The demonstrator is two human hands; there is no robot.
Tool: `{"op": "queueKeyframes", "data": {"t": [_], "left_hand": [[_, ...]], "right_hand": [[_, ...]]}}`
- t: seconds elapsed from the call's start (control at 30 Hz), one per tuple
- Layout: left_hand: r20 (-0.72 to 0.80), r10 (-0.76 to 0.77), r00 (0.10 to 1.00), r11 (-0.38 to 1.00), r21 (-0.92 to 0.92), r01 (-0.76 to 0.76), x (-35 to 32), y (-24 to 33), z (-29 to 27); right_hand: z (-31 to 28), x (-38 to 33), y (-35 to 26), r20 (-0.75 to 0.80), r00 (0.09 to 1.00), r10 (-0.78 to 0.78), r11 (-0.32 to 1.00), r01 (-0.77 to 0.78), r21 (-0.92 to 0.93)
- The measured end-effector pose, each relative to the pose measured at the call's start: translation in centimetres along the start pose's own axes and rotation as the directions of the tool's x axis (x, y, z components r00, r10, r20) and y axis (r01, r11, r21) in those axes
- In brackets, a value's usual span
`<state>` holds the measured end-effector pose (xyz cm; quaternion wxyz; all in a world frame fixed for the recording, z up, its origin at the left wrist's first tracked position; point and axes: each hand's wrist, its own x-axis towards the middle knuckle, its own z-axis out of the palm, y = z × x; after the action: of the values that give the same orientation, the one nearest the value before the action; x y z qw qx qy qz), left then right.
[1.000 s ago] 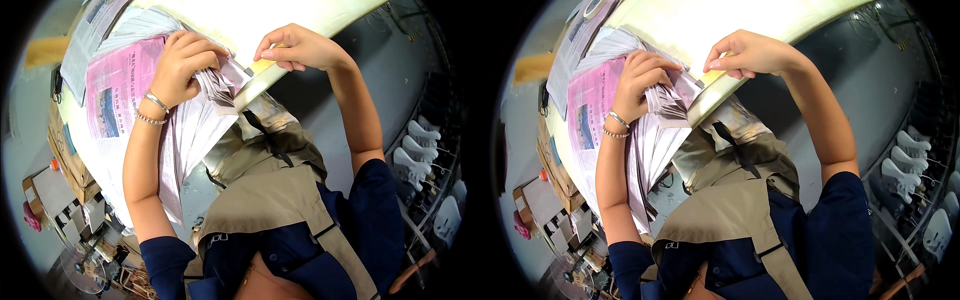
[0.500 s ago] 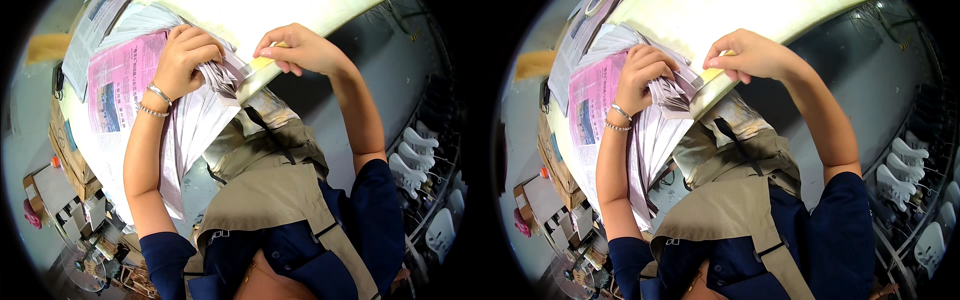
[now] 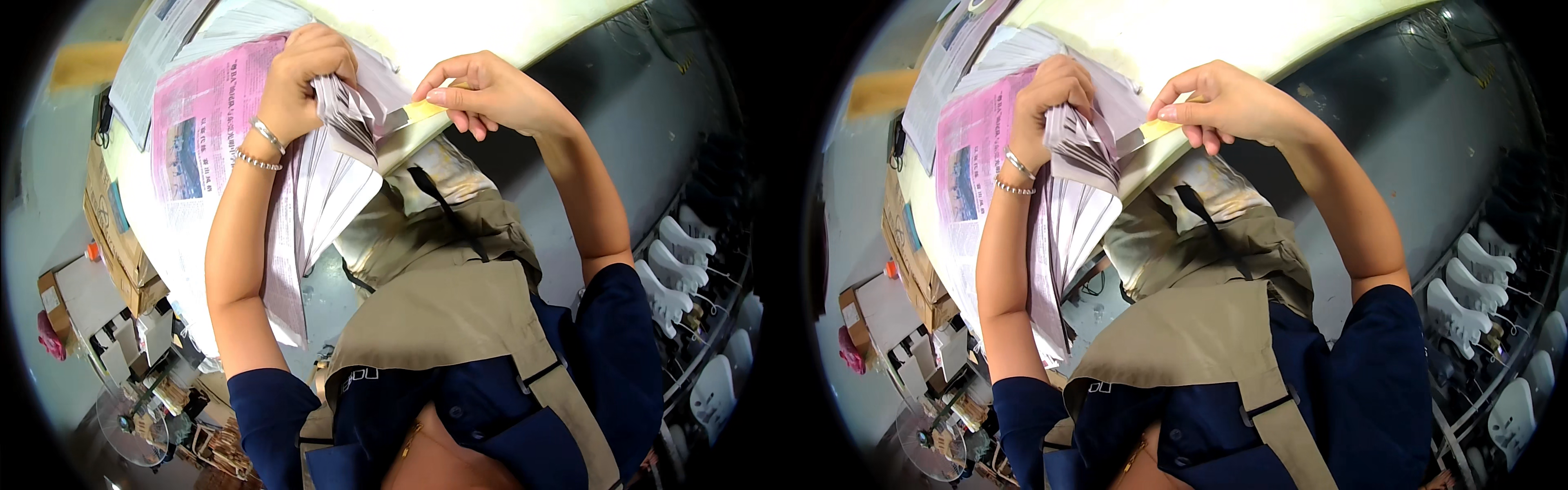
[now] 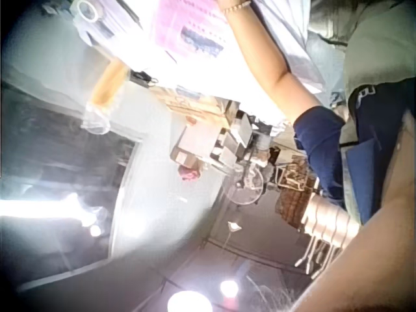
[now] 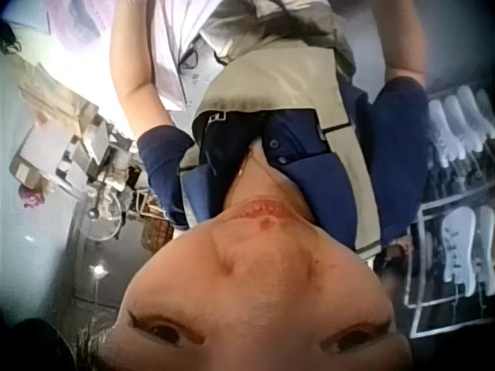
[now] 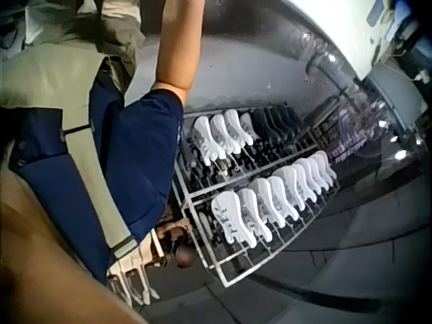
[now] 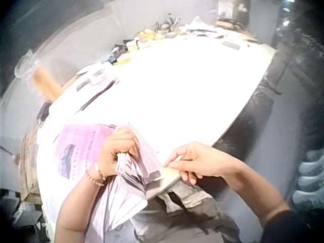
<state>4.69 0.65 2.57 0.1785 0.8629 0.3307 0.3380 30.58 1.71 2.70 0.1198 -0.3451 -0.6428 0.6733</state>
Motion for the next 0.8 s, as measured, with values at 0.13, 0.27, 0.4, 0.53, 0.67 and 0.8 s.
{"op": "queueKeyframes", "data": {"t": [0.13, 0.27, 0.4, 0.53, 0.67, 0.8], "left_hand": [[-0.011, 0.015, 1.000, 1.000, -0.012, -0.015, -0.2, -0.3, 0.0], [0.030, 0.062, 0.998, 0.994, 0.089, -0.064, -0.2, -0.6, 0.6], [0.071, 0.046, 0.996, 0.992, 0.110, -0.054, 0.2, -0.3, 0.7], [0.067, 0.031, 0.997, 0.996, 0.084, -0.036, -0.1, -0.1, 0.7], [0.064, 0.019, 0.998, 0.998, 0.058, -0.023, -0.3, -0.6, 0.5], [0.011, -0.017, 1.000, 0.992, -0.128, 0.018, -0.4, -0.6, -0.3]], "right_hand": [[-0.3, -0.3, -1.1, -0.056, 0.998, -0.029, 0.994, 0.022, -0.111], [-0.2, 0.0, -1.0, -0.060, 0.998, 0.000, 0.990, -0.008, -0.142], [0.9, 0.9, 0.5, -0.024, 0.999, 0.027, 0.999, -0.027, -0.035], [0.3, 0.2, 0.8, 0.004, 1.000, 0.018, 0.998, -0.018, -0.056], [0.6, 0.0, 1.1, 0.004, 1.000, 0.025, 1.000, -0.025, -0.010], [2.8, 0.5, 0.5, 0.093, 0.994, 0.054, 0.997, -0.059, 0.046]]}}
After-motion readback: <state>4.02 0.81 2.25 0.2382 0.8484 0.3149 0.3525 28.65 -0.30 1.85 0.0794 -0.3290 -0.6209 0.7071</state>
